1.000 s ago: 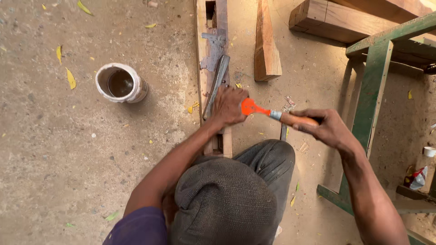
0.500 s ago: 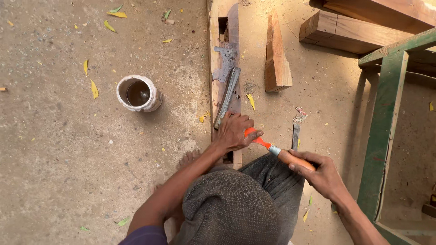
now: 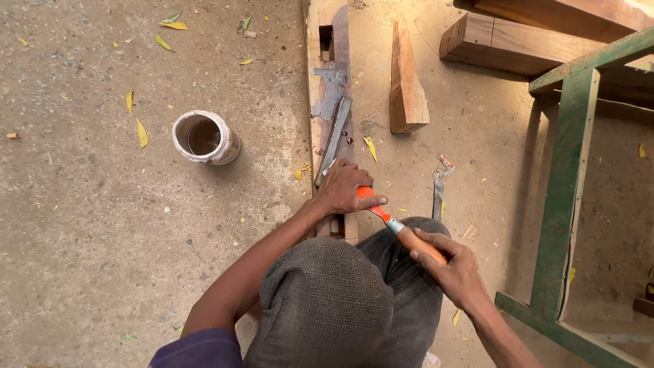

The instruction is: The person applies a grey substance to a wooden piece using a brush and then smooths it with a sanding block. The person repeatedly dips the brush into a container to apply more substance and smooths the surface.

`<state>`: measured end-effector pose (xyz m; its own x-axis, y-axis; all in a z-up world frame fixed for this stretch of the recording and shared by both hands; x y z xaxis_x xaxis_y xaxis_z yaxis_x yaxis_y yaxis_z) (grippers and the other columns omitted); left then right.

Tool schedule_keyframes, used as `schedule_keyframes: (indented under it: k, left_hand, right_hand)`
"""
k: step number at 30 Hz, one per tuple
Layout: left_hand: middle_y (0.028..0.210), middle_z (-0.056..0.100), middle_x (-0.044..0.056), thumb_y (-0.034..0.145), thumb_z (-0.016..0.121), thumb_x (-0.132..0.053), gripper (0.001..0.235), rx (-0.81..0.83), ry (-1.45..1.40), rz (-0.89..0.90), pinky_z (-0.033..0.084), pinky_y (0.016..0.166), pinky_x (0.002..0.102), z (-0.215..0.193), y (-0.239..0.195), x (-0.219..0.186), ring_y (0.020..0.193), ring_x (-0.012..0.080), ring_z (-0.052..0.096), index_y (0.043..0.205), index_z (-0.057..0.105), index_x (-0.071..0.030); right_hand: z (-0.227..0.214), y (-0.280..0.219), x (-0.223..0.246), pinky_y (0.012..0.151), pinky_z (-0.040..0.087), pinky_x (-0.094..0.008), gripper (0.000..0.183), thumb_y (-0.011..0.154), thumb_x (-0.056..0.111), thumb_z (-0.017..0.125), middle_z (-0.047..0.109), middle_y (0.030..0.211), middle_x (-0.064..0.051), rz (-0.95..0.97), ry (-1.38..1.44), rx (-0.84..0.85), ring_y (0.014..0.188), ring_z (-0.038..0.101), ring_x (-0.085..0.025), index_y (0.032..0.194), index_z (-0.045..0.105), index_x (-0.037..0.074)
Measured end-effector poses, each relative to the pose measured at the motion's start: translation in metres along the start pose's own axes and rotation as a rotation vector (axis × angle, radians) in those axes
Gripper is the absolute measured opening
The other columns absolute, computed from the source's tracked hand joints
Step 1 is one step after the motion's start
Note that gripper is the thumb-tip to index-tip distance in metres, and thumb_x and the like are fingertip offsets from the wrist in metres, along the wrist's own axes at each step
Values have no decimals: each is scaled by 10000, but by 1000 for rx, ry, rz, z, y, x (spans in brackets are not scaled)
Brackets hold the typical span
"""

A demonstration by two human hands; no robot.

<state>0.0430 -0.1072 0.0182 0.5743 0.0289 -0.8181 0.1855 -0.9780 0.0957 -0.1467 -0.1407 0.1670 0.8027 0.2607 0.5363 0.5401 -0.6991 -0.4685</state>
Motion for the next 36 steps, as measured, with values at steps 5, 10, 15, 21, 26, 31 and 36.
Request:
schedule_keyframes:
  k: [5,10,15,21,26,31,36]
  left_hand:
    - [709,654,49,748,581,-865,752,37,-3,-14,414,904,405,-5,39,28,740,223,548,781,754,-134]
    - [718,666,42,730,620,-864,751,-54,60,71,398,903,436,-48,101,40,765,199,577,821,778,-136]
    - [710,637,13,800,507,-856,736,37,3,-5,367,922,454,2,7,8,739,195,509,797,742,-159]
    - [747,637,12,758,444,-926,804,78,-9,-7,390,857,417,14,18,21,769,198,493,791,749,-182]
    - [809,659,8,648,525,-998,928,10,189,181,392,846,427,-25,112,39,786,186,554,993,758,-168]
    - [998,685,1,615,549,-1004,975,-26,-8,219,361,952,419,-20,34,7,931,183,580,1115,725,-185]
    - [989,666,12,584,671,-919,883,-25,129,73,339,997,459,5,-25,-4,963,183,581,1084,727,-194]
  right_hand:
    - [-5,30,-9,694,507,-327,451,839,243,796,758,950,-122,22,28,-46,779,649,-148,1260,746,90]
    - [-12,73,2,473,402,-309,439,861,256,768,714,753,-92,139,119,-72,533,511,-127,1282,737,132]
    - [2,6,11,813,552,-312,465,803,227,800,799,1029,-78,-80,8,8,886,709,-130,1247,734,104]
    - [-7,18,-9,665,504,-315,479,797,239,813,764,931,-90,55,-47,24,749,651,-130,1247,744,92]
    - [-30,84,3,415,345,-296,454,845,241,773,667,737,-75,166,174,-29,492,448,-101,1271,717,97]
    - [-16,45,8,594,495,-274,454,827,238,793,753,868,-44,4,57,49,673,615,-90,1258,742,104]
    - [-7,9,0,729,550,-279,460,796,237,831,788,970,-29,-69,-43,97,827,701,-93,1228,745,104]
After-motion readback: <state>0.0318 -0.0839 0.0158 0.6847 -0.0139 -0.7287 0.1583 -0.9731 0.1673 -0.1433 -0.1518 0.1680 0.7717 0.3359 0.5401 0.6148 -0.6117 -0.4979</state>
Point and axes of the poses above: each hand's wrist, its own y-axis towards the middle knuckle, its own z-axis out of the palm, x = y × z, the point moved 10 cm from there along y, towards the middle knuckle
